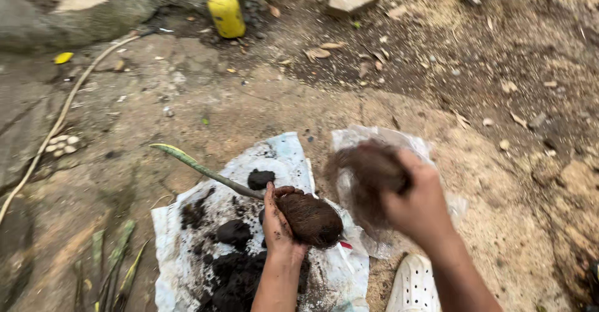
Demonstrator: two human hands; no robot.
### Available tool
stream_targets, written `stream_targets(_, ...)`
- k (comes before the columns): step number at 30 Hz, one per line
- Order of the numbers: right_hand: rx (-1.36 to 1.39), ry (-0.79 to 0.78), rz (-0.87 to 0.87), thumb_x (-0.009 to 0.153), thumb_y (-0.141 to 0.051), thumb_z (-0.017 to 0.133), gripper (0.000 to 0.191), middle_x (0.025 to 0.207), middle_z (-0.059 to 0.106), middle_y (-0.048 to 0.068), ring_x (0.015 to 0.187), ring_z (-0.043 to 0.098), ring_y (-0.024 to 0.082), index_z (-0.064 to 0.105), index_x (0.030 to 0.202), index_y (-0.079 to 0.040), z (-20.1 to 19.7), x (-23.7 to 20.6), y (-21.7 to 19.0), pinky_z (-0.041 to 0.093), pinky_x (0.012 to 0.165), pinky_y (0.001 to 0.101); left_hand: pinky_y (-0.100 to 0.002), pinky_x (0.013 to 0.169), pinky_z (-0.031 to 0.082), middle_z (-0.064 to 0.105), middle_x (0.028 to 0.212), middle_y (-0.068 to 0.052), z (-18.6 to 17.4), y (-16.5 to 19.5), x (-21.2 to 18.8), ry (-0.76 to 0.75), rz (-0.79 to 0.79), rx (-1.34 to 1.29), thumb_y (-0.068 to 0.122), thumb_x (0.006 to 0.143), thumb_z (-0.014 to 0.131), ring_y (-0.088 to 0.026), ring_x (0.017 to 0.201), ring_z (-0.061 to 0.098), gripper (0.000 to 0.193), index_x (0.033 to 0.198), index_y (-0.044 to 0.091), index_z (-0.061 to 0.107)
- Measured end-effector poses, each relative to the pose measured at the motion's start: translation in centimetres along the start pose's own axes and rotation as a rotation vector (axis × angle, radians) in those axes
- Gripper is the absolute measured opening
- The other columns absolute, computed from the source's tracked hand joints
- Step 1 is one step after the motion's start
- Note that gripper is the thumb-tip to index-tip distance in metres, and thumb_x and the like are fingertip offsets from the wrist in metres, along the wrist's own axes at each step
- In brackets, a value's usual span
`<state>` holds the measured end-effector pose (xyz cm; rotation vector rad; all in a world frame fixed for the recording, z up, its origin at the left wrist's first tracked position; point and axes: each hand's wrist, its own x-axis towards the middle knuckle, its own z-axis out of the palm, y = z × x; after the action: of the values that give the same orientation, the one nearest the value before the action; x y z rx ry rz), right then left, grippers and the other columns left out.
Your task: The person wraps plant roots with fibrous material and dark soil, shaping the material around the base of each plant. They handle multiple plants one at a time, compressing the material to form a compact root ball.
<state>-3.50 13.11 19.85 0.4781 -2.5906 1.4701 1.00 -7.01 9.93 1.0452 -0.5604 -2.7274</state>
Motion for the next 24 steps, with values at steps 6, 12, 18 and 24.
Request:
stream_targets(6, -0.4, 0.006, -0.302, 0.068, 0.0, 0.068, 0.053, 0.099, 0.076, 0.017, 0.08, 0.073, 0.035, 0.072, 0.121, -0.005, 7.1, -4.9, -11.1, 0.06, 0.073, 0.044, -0.041, 0.067, 0.06, 0.066, 0.089, -0.009, -3.4, 3.7, -4.7, 0.057, 0.181, -0.042, 0.043, 0.1, 0.055, -0.024, 0.078, 0.069, 0.037, 0.1, 0.007, 0.061)
stream_targets(12, -0.586, 0.023, -0.309, 0.087, -0.014, 0.071, 0.031, 0.095, 0.073, 0.014, 0.075, 0.07, 0.036, 0.072, 0.118, -0.007, 10.4, -4.4, -16.6, 0.055, 0.065, 0.0478, -0.039, 0.064, 0.059, 0.066, 0.085, -0.013, -7.8, 5.4, -8.2, 0.025, 0.171, -0.08, 0.04, 0.101, 0.054, -0.025, 0.072, 0.068, 0.037, 0.097, 0.003, 0.06)
stream_targets(18, -0.722, -0.161, -0.46, 0.081, -0.002, 0.065, 0.047, 0.098, 0.073, 0.012, 0.078, 0.073, 0.029, 0.067, 0.128, -0.009, 14.4, -7.0, -20.7, 0.058, 0.062, 0.0432, -0.041, 0.072, 0.06, 0.068, 0.089, -0.012, -8.6, 7.4, -11.5, -0.017, 0.177, -0.143, 0.032, 0.102, 0.053, -0.026, 0.078, 0.07, 0.033, 0.102, 0.001, 0.065)
stream_targets(24, -0.652, -0.342, -0.746, 0.064, -0.008, 0.071, 0.07, 0.128, 0.064, 0.016, 0.123, 0.057, 0.037, 0.061, 0.133, -0.008, 14.6, -13.9, -23.2, 0.047, 0.098, 0.0473, -0.046, 0.082, 0.059, 0.07, 0.095, -0.012, -12.1, 13.9, -12.2, -0.05, -0.02, -0.39, 0.054, 0.095, 0.034, -0.027, 0.092, 0.069, 0.054, 0.103, 0.01, 0.064)
